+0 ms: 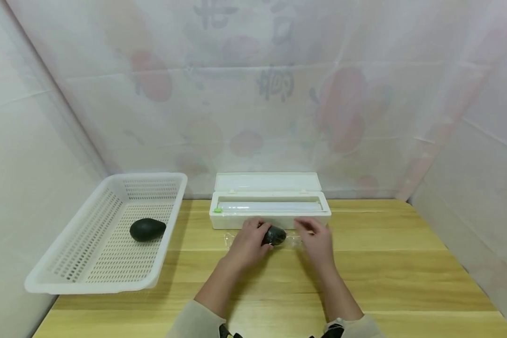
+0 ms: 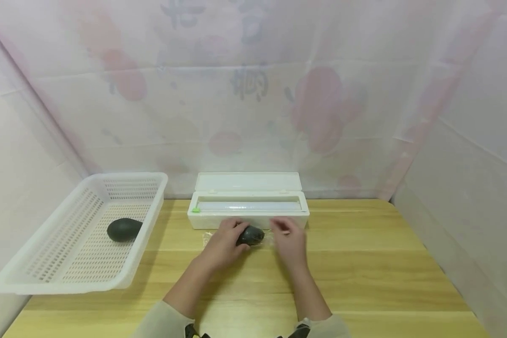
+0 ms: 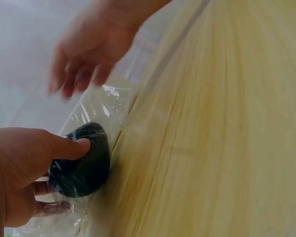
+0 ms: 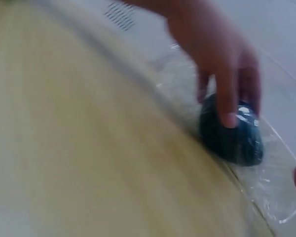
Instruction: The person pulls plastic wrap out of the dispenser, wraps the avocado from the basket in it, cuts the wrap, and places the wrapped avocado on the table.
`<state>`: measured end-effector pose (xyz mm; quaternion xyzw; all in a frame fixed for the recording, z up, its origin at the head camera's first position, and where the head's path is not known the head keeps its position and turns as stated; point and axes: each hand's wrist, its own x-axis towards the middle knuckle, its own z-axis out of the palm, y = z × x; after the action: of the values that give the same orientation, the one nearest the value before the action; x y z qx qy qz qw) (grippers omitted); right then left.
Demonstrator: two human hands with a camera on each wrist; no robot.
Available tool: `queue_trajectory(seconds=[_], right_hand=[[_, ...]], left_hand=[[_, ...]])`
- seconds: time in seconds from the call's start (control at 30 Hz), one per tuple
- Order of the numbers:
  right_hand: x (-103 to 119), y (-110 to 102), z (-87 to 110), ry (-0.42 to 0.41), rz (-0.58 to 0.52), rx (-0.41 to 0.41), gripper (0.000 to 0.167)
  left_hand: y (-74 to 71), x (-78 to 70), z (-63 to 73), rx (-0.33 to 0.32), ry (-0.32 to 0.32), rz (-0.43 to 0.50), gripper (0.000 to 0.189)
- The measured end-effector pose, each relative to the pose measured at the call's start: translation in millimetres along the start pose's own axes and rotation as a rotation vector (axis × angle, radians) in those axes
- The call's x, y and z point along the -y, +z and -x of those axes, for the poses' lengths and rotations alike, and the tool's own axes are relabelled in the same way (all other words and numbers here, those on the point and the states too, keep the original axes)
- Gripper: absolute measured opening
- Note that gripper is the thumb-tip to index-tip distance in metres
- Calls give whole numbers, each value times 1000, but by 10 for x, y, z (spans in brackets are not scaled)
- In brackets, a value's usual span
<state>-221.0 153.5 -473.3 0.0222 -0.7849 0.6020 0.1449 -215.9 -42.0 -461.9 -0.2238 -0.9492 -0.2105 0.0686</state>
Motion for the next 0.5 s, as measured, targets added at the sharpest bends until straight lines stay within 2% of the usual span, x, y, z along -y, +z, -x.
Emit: queue_trajectory(seconds=[0.1, 0.17, 0.27, 0.4, 0.5], right_hand=[[74, 126, 48, -236, 309, 219, 26], [113, 202, 63, -301, 419, 316, 35], [162, 271, 62, -287, 456, 356, 44], [167, 288, 28, -245, 465, 376, 45], [161, 286, -1, -231, 477, 396, 43]], left_hand=[[-6, 19, 8, -1, 6, -7, 53], [-8, 40, 13, -7, 11, 11, 51], [-24, 72, 21, -12, 18, 79, 56], [-103, 71, 70, -16, -19, 175, 66], [-208, 17, 150, -100, -77, 209, 59]])
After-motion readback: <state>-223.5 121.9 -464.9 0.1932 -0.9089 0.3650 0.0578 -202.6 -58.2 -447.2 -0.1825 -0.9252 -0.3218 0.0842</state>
